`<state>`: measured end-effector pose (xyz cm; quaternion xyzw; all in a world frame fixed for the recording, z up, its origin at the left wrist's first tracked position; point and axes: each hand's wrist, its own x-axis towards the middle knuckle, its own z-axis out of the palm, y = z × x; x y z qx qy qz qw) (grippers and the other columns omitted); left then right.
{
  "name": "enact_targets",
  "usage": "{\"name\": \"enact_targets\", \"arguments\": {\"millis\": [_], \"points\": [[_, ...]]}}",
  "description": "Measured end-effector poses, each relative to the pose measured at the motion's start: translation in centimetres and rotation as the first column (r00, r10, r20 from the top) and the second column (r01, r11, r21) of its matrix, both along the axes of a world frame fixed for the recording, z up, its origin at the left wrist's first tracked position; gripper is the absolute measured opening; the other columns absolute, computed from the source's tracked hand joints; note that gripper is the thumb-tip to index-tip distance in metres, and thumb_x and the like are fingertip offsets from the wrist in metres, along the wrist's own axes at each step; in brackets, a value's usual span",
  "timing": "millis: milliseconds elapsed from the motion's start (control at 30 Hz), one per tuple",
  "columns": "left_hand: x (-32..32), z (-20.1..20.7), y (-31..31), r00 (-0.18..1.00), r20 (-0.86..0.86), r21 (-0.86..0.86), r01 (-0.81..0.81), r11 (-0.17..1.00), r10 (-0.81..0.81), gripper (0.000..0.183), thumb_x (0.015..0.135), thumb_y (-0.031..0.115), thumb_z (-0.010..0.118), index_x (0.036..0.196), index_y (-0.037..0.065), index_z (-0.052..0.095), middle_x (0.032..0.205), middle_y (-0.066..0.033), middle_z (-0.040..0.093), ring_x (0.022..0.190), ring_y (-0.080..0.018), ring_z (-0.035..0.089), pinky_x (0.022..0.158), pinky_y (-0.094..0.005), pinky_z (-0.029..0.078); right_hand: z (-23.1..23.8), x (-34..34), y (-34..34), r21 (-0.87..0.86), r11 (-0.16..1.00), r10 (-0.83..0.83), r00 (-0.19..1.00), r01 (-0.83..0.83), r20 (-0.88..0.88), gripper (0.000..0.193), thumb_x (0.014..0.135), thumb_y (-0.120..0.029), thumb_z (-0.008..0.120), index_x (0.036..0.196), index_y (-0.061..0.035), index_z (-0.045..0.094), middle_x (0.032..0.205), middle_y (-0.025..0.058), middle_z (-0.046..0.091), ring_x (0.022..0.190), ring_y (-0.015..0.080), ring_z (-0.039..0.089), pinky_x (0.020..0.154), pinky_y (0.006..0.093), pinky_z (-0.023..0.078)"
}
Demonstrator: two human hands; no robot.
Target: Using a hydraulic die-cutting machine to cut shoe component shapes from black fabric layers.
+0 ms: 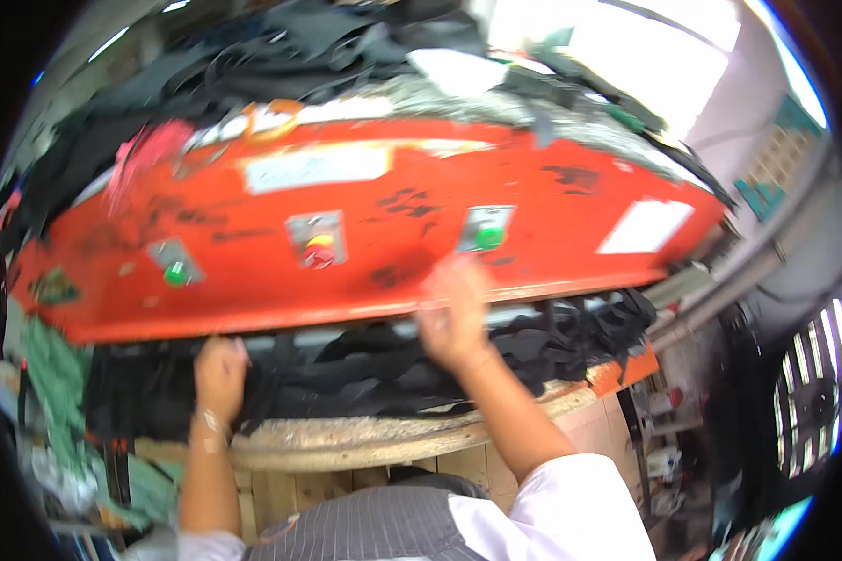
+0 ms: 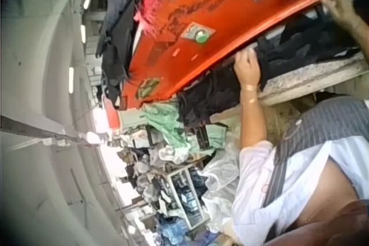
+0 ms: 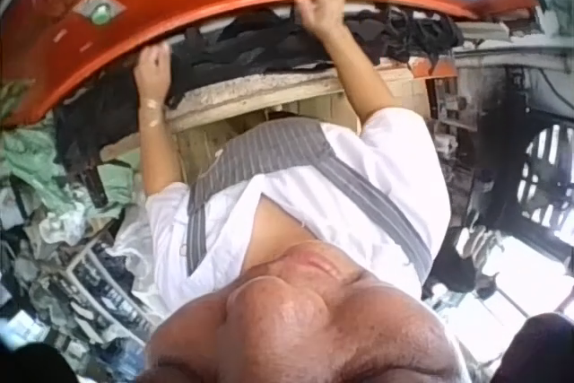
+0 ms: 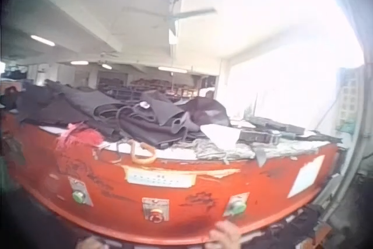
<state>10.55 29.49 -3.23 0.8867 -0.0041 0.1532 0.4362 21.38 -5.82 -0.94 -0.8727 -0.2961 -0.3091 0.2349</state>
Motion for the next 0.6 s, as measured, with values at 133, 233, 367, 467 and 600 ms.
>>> {"name": "enact_targets", "arguments": {"millis": [133, 233, 367, 467, 600], "points": [[-11.4, -3.6, -3.6, 0.874, -0.444, 0.069, 0.254, 0.965, -0.198, 0.022, 0.086, 0.023, 0.060, 0.075, 0.006, 0.066, 0.074, -0.0170, 0.060, 0.075, -0.0399, 0.058, 0.067, -0.0485, 0.045, -2.3, -10.5, 2.8, 0.042, 0.830, 0.384, 0.514, -0.556, -0.767, 0.035, 0.076, -0.033, 0.066, 0.100, -0.0077, 0.063, 0.096, 0.0111, 0.061, 0.090, 0.0313, 0.058, 0.076, 0.0431, 0.047], [-10.5, 0.5, -4.2, 0.811, -0.548, 0.228, 0.378, 0.897, -0.203, 0.036, 0.094, 0.029, 0.050, 0.109, 0.001, 0.066, 0.100, -0.0251, 0.063, 0.086, -0.0431, 0.058, 0.079, -0.0479, 0.048, -1.7, -13.7, 3.3, -0.046, 0.859, 0.268, 0.523, -0.511, -0.809, 0.052, 0.076, -0.049, 0.068, 0.106, -0.0065, 0.059, 0.100, 0.0097, 0.057, 0.097, 0.0286, 0.054, 0.080, 0.0403, 0.046], [-14.7, -7.1, -8.1, 0.891, -0.443, 0.411, 0.300, 0.861, -0.099, 0.041, 0.095, 0.034, 0.046, 0.100, 0.000, 0.069, 0.095, -0.0222, 0.065, 0.088, -0.0430, 0.058, 0.082, -0.0480, 0.047, -8.1, -19.3, 1.2, -0.218, 0.886, 0.123, 0.661, -0.409, -0.740, 0.047, 0.066, -0.037, 0.077, 0.098, -0.0051, 0.062, 0.098, 0.0093, 0.057, 0.100, 0.0281, 0.054, 0.082, 0.0393, 0.049], [-14.3, -6.6, -8.4, 0.917, -0.396, 0.535, 0.273, 0.799, -0.048, 0.039, 0.094, 0.034, 0.051, 0.099, 0.000, 0.069, 0.096, -0.0211, 0.066, 0.089, -0.0396, 0.060, 0.083, -0.0471, 0.048, -8.1, -19.5, 1.8, -0.236, 0.924, 0.046, 0.701, -0.300, -0.712, 0.042, 0.058, -0.026, 0.081, 0.090, -0.0043, 0.064, 0.099, 0.0088, 0.059, 0.102, 0.0273, 0.055, 0.080, 0.0390, 0.052], [-14.2, -9.3, -7.8, 0.993, -0.117, 0.402, 0.031, 0.915, 0.018, 0.023, 0.081, 0.016, 0.060, 0.063, 0.001, 0.055, 0.069, -0.0182, 0.054, 0.074, -0.0394, 0.053, 0.067, -0.0507, 0.041, -9.2, -18.5, 3.3, -0.241, 0.927, 0.063, 0.754, -0.287, -0.654, 0.041, 0.056, -0.027, 0.083, 0.086, -0.0052, 0.066, 0.096, 0.0110, 0.063, 0.100, 0.0295, 0.058, 0.081, 0.0394, 0.052]]}}
